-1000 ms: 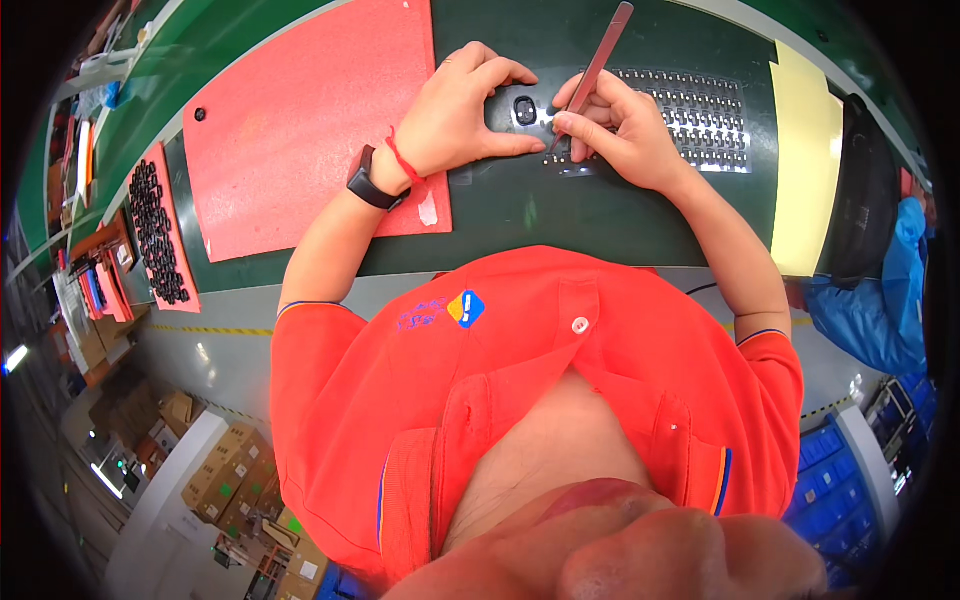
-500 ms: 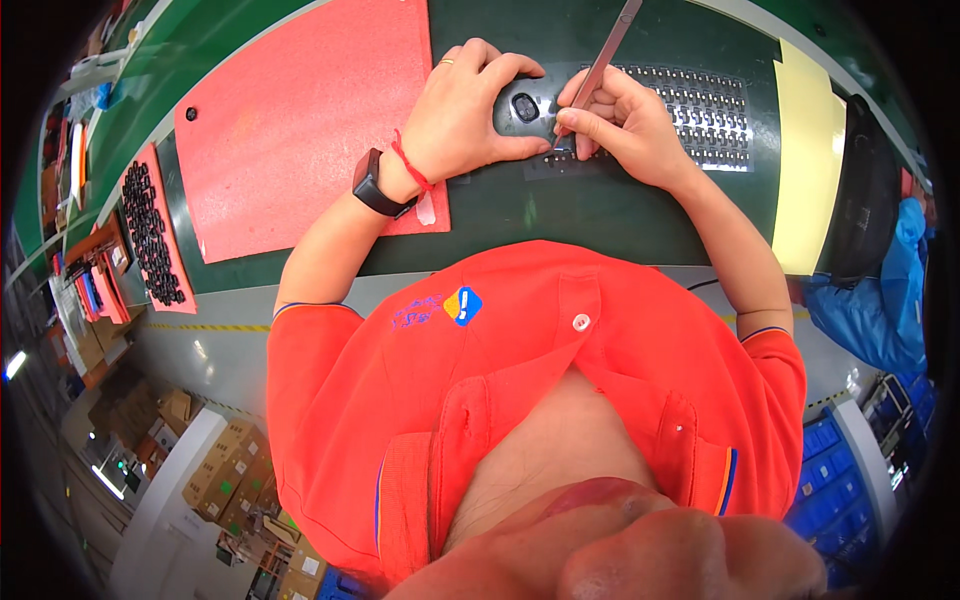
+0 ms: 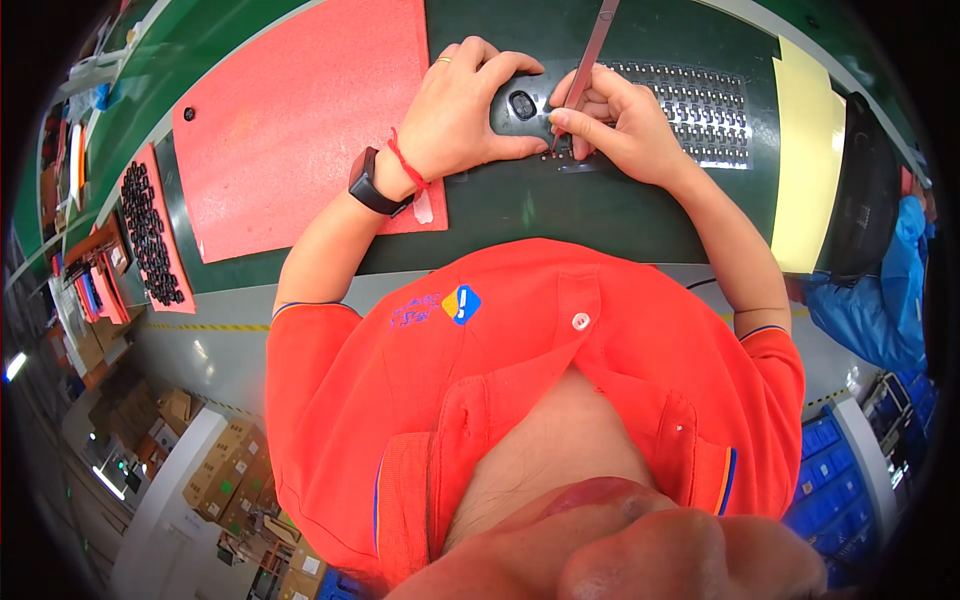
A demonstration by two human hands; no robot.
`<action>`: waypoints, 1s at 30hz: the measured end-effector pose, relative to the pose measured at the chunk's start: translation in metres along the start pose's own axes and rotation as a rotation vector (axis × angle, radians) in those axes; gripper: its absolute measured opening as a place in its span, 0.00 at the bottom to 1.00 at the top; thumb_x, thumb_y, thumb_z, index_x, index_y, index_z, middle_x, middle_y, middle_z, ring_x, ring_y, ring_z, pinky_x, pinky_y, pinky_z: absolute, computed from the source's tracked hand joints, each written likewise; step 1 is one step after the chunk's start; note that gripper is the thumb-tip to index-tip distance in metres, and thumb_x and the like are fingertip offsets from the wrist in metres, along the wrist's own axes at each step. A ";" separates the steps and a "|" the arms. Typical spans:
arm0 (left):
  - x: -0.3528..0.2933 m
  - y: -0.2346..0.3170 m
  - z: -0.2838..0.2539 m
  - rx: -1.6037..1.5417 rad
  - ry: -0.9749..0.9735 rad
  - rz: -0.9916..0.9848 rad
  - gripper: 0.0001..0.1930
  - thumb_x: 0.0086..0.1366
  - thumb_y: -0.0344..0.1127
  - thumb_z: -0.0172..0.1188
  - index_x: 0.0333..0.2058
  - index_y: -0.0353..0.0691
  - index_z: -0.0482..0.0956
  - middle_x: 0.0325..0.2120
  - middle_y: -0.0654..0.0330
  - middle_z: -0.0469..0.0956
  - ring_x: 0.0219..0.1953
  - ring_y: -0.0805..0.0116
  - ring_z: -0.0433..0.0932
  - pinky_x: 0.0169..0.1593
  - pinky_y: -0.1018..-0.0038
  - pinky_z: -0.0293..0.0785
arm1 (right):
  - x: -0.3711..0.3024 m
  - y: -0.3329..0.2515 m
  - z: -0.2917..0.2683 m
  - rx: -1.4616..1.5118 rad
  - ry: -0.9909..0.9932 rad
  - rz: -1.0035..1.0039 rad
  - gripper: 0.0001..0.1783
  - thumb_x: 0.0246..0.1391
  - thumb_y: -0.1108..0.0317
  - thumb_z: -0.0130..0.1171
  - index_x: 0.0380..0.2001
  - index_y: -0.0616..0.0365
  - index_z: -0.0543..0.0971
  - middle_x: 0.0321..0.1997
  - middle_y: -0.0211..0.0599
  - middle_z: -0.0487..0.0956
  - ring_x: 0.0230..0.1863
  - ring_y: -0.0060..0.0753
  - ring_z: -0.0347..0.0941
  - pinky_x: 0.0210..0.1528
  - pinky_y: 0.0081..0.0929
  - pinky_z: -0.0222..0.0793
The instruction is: Placing small circular electronic components into a patterned board or tray on an industrial assembly line.
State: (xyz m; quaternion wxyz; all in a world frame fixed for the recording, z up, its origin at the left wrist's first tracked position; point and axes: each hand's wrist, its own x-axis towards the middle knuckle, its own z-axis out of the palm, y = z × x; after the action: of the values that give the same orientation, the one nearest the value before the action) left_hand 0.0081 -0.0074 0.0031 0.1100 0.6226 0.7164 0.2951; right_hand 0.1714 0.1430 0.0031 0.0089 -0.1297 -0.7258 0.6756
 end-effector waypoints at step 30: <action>-0.003 -0.005 -0.002 -0.154 -0.012 -0.016 0.14 0.48 0.35 0.68 0.37 0.46 0.82 0.30 0.60 0.73 0.36 0.59 0.71 0.42 0.68 0.69 | 0.039 0.008 0.002 0.144 0.153 -0.146 0.12 0.60 0.70 0.56 0.45 0.62 0.71 0.33 0.34 0.78 0.32 0.20 0.77 0.35 0.18 0.74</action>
State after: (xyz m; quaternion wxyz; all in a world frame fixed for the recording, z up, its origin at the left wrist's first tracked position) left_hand 0.0034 -0.0106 0.0011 0.1643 0.6082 0.6959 0.3446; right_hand 0.1350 0.1494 -0.0113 0.1229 -0.1266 -0.6799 0.7117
